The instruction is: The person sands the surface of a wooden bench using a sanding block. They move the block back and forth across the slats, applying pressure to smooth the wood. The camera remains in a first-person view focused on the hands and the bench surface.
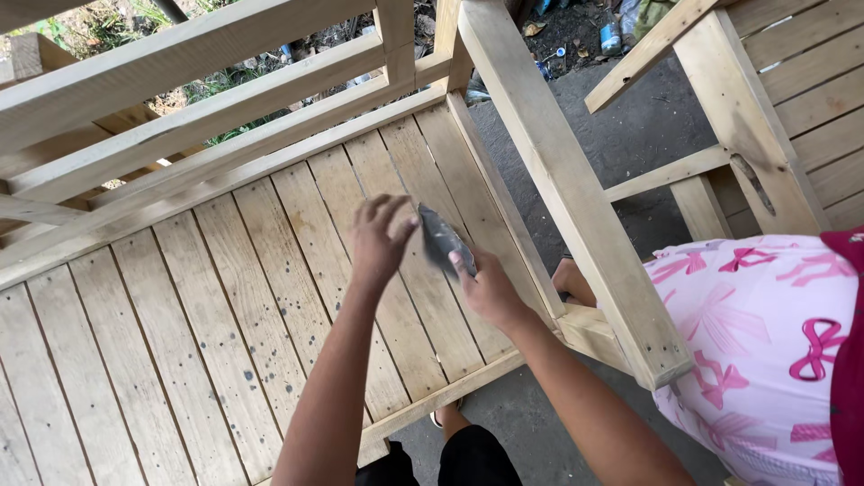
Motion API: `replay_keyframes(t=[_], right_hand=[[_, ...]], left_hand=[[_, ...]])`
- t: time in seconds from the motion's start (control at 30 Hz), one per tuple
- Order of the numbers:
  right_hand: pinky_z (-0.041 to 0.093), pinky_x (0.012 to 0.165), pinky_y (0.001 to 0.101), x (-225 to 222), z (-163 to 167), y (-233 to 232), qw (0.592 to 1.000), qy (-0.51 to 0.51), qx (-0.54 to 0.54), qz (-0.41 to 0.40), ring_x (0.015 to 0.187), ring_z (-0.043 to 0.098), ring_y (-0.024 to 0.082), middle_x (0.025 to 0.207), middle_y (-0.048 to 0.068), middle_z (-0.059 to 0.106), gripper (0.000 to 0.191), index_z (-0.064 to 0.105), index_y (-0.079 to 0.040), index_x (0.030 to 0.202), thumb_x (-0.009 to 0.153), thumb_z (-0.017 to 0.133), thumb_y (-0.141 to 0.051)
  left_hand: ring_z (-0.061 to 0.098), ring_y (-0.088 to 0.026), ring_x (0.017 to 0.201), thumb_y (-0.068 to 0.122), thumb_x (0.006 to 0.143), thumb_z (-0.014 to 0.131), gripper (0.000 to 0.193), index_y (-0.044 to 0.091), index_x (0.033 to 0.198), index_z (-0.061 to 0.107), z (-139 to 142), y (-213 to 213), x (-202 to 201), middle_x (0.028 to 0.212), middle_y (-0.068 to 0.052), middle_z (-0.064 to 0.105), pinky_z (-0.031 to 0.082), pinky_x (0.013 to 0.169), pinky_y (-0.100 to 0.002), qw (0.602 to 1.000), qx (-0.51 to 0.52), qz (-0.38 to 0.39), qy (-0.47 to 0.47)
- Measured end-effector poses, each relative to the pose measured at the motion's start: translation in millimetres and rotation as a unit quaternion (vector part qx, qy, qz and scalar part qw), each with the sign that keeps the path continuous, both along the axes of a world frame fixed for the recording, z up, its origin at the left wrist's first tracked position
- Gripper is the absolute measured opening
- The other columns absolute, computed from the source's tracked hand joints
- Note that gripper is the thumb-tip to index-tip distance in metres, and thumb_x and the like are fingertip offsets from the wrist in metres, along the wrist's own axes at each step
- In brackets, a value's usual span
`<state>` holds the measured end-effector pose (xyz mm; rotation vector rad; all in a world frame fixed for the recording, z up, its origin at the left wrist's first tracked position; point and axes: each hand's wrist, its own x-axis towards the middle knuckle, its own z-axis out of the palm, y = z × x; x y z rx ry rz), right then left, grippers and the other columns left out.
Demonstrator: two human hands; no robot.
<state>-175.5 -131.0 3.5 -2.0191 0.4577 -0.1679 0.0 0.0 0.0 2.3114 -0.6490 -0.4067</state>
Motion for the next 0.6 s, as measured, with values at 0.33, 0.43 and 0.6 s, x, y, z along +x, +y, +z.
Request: replay_keyframes(t=[0.33, 0.43, 0.6], right_hand=[[-0.008, 0.124, 0.0533, -45.2, 10.3, 57.6, 0.846, 0.355, -0.306, 0.254, 0.154, -0.017, 0.035, 0.168, 0.022, -0.016, 0.078, -0.005, 0.000, 0.160, 0.101, 0.044, -0.014], [-0.011, 0.123, 0.0509, -26.4, -2.3, 57.7, 0.874, 0.247, -0.344, 0.239, 0.154, -0.017, 0.029, 0.168, 0.017, -0.016, 0.075, -0.008, -0.003, 0.160, 0.104, 0.037, -0.026], [-0.006, 0.125, 0.0453, 115.1, -40.5, 9.2, 0.905, 0.216, -0.336, 0.144, 0.156, -0.010, 0.022, 0.172, 0.008, -0.009, 0.067, -0.002, -0.011, 0.163, 0.107, 0.015, -0.045]], left_hand=[[0.019, -0.028, 0.157, 0.049, 0.107, 0.033, 0.057, 0.020, 0.154, 0.047, -48.2, 69.5, 14.7, 0.165, 0.001, 0.037, 0.010, 0.129, -0.043, 0.971, 0.159, 0.103, -0.145], [0.020, -0.028, 0.157, 0.048, 0.108, 0.034, 0.057, 0.019, 0.155, 0.047, -48.1, 72.6, 13.7, 0.165, 0.000, 0.037, 0.011, 0.128, -0.043, 0.964, 0.174, 0.095, -0.175], [0.020, -0.027, 0.157, 0.047, 0.107, 0.034, 0.056, 0.021, 0.155, 0.046, -51.9, 77.2, 9.4, 0.165, 0.001, 0.037, 0.011, 0.128, -0.042, 0.969, 0.168, 0.094, -0.154]])
